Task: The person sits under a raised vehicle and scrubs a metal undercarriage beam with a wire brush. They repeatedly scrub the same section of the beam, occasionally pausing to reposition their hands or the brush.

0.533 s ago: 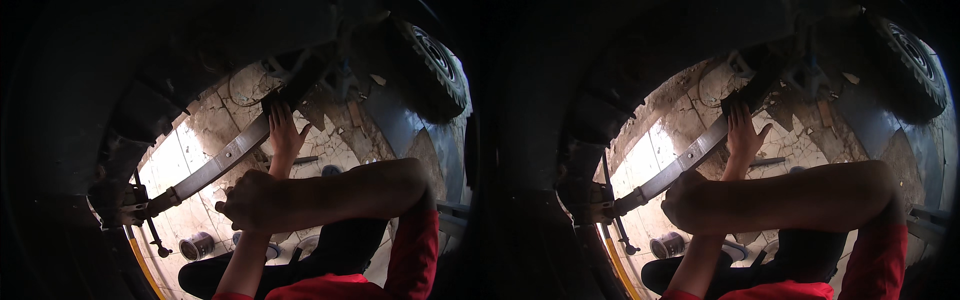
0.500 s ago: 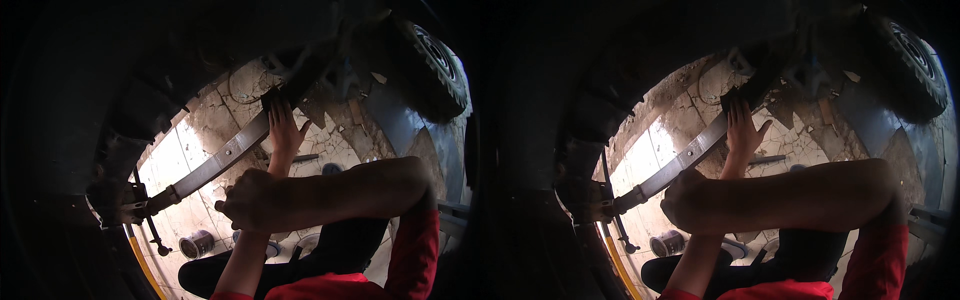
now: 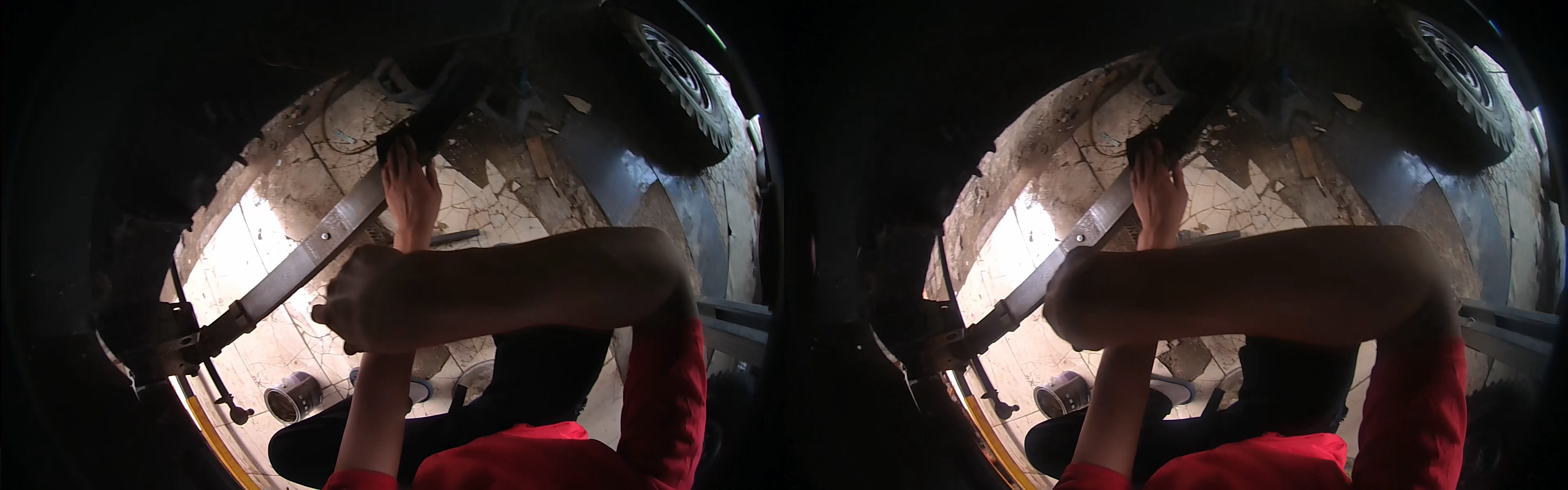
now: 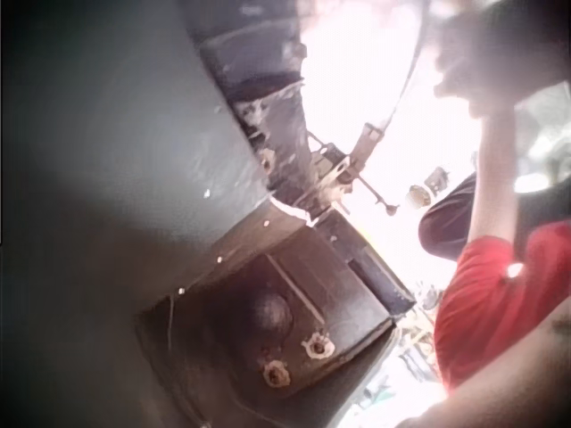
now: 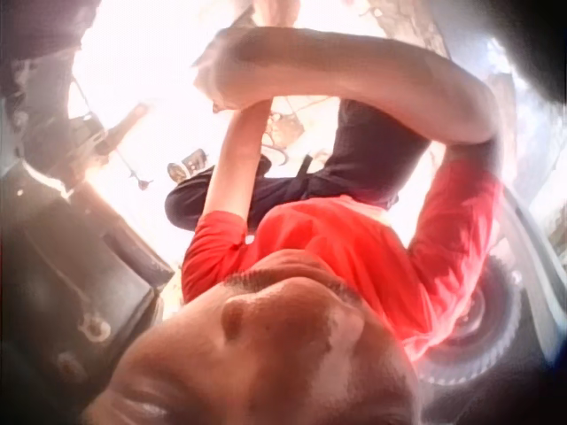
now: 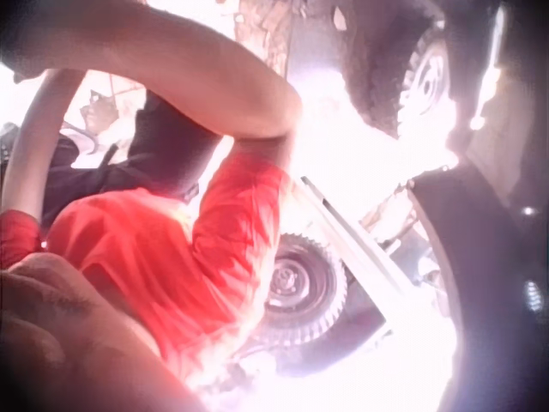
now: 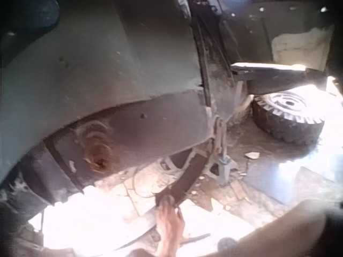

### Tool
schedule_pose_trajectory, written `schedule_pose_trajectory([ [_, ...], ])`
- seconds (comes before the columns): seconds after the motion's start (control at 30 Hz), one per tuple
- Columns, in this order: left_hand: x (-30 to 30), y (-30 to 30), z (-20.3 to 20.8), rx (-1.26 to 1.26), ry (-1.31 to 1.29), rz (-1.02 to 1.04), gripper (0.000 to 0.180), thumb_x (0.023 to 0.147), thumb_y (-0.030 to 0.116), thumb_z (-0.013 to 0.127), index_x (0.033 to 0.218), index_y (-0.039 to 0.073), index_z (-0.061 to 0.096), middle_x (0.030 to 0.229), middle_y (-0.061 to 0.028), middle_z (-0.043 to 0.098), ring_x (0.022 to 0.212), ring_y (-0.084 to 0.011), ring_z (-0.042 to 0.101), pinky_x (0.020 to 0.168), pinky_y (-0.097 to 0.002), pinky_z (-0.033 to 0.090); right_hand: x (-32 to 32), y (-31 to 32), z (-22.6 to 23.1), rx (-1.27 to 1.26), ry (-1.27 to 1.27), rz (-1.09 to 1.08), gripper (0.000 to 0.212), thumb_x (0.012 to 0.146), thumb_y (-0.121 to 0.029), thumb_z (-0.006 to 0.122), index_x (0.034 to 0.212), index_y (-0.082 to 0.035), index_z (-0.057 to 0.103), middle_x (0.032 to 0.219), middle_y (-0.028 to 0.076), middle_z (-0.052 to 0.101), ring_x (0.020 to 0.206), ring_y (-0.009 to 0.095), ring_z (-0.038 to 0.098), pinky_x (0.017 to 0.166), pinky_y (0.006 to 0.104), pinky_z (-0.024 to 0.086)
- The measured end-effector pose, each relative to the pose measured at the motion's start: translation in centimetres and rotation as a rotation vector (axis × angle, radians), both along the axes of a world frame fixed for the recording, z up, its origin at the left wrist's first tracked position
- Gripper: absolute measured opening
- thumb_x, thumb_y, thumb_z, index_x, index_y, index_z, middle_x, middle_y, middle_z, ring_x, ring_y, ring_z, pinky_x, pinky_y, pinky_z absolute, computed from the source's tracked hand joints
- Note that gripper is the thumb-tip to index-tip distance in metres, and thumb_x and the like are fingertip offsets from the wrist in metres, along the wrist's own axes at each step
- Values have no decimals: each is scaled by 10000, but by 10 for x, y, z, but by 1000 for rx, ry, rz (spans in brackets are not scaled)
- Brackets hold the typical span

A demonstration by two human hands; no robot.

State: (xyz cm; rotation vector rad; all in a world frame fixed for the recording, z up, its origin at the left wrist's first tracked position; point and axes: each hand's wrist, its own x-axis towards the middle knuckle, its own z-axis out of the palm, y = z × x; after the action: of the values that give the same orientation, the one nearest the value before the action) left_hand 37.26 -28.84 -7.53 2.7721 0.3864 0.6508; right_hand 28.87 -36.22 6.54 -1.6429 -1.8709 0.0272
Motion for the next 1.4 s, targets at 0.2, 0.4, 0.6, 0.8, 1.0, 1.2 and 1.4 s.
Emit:
schedule_pose_trajectory([
  [0.2,11,-9,-14,12,-37,68,533,1055,261,437,1518,1,395,1587,-189,382,1493,-340,326,1208,-521,279,14,-3,44,-429,-16,182,352,790,-404,793,1041,-178,691,869,54,696,787,253,686,696,434,544],
  [0.4,7,23,-11,-14,-33,59,511,1052,230,425,1513,8,413,1588,-195,377,1483,-357,343,1209,-539,285,19,7,53,-574,2,282,442,826,-435,768,1166,-176,657,979,81,703,903,269,688,782,443,550],
  [0.6,-16,-3,-22,16,-54,3,526,1052,270,441,1512,15,413,1590,-189,376,1491,-364,332,1220,-524,276,20,9,55,-669,-22,296,533,862,-467,743,1291,-174,623,1088,108,710,1019,285,691,868,451,557],
  [0.8,-20,17,-15,-30,-32,223,526,1053,260,444,1517,16,409,1592,-177,388,1498,-353,327,1231,-512,249,12,23,60,-728,-76,346,609,901,-486,717,1408,-174,585,1162,131,722,1110,305,695,939,465,562],
  [1.0,-26,30,-17,-106,20,226,535,1047,249,445,1529,20,398,1595,-188,381,1506,-356,310,1235,-510,240,28,8,73,-682,-25,328,638,938,-465,685,1482,-178,516,1164,161,724,1127,337,689,964,481,551],
  [1.2,-43,26,-23,-52,-25,91,515,1044,243,444,1504,10,427,1586,-193,399,1505,-343,323,1229,-510,250,17,21,53,-809,-108,272,624,973,-454,641,1503,-165,484,1210,202,694,1156,361,673,984,497,540],
  [1.4,-48,12,-30,53,-39,93,497,1057,246,426,1488,1,451,1557,-198,446,1486,-356,353,1228,-500,258,6,22,66,-791,-73,395,595,979,-439,634,1490,-163,503,1219,196,685,1139,360,681,964,495,549],
])
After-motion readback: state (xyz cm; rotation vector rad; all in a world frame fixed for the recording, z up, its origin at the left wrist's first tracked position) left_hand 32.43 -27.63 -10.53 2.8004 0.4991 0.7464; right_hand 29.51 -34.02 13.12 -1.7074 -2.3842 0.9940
